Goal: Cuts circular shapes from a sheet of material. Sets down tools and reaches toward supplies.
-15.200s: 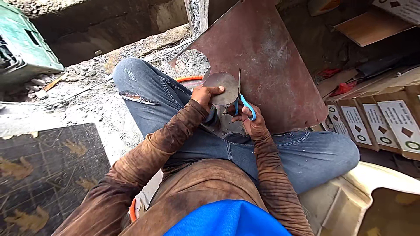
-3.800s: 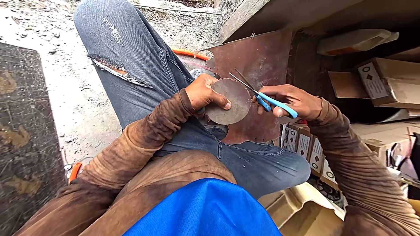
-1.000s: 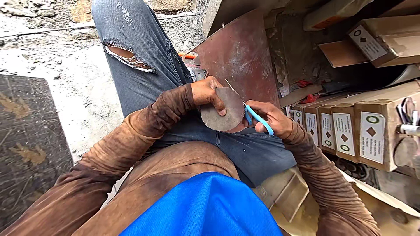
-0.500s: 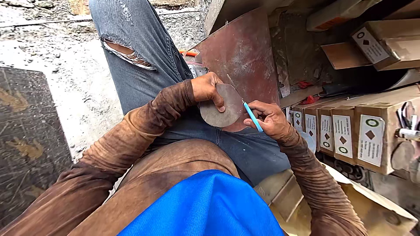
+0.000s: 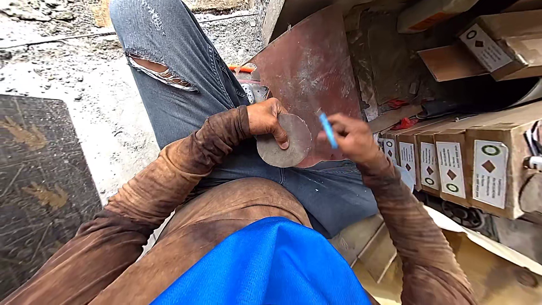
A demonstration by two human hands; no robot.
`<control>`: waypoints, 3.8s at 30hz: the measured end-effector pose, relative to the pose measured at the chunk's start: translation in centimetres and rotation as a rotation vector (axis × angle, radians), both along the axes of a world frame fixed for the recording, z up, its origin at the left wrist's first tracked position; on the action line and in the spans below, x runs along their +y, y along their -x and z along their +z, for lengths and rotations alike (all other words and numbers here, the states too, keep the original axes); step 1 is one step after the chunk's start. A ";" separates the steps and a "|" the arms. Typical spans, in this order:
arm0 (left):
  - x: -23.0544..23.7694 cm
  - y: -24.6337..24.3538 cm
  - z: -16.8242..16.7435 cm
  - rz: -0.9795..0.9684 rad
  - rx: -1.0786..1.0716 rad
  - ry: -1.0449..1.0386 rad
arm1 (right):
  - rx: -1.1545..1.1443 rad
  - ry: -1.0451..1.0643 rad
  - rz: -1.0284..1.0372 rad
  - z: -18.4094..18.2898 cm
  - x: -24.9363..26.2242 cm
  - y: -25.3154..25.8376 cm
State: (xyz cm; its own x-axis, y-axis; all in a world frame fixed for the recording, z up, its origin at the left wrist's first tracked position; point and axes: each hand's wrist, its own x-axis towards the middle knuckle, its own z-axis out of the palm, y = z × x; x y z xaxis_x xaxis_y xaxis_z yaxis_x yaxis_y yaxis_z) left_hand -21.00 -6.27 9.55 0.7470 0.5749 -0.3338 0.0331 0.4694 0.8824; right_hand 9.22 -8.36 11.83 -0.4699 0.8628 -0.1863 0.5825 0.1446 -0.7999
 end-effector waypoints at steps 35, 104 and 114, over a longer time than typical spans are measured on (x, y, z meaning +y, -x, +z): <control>-0.6 -21.9 1.2 0.568 -0.135 0.095 | 0.867 0.243 -0.860 -2.2 -9.5 -1.7; 22.6 -18.6 9.5 0.161 0.404 -1.012 | -0.594 0.249 -1.031 -8.2 -1.4 2.9; 18.4 -27.7 28.6 0.029 -0.260 -1.345 | -0.383 -0.540 -1.457 -0.2 6.1 -6.6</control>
State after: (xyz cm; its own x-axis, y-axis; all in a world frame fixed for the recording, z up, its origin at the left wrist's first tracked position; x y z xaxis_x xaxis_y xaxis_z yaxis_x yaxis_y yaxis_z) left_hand 6.73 12.08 38.17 0.6840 0.3572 0.6360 -0.1975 -0.7487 0.6328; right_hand 15.83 -2.30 11.62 0.7759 0.5128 0.3674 0.6148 -0.4841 -0.6227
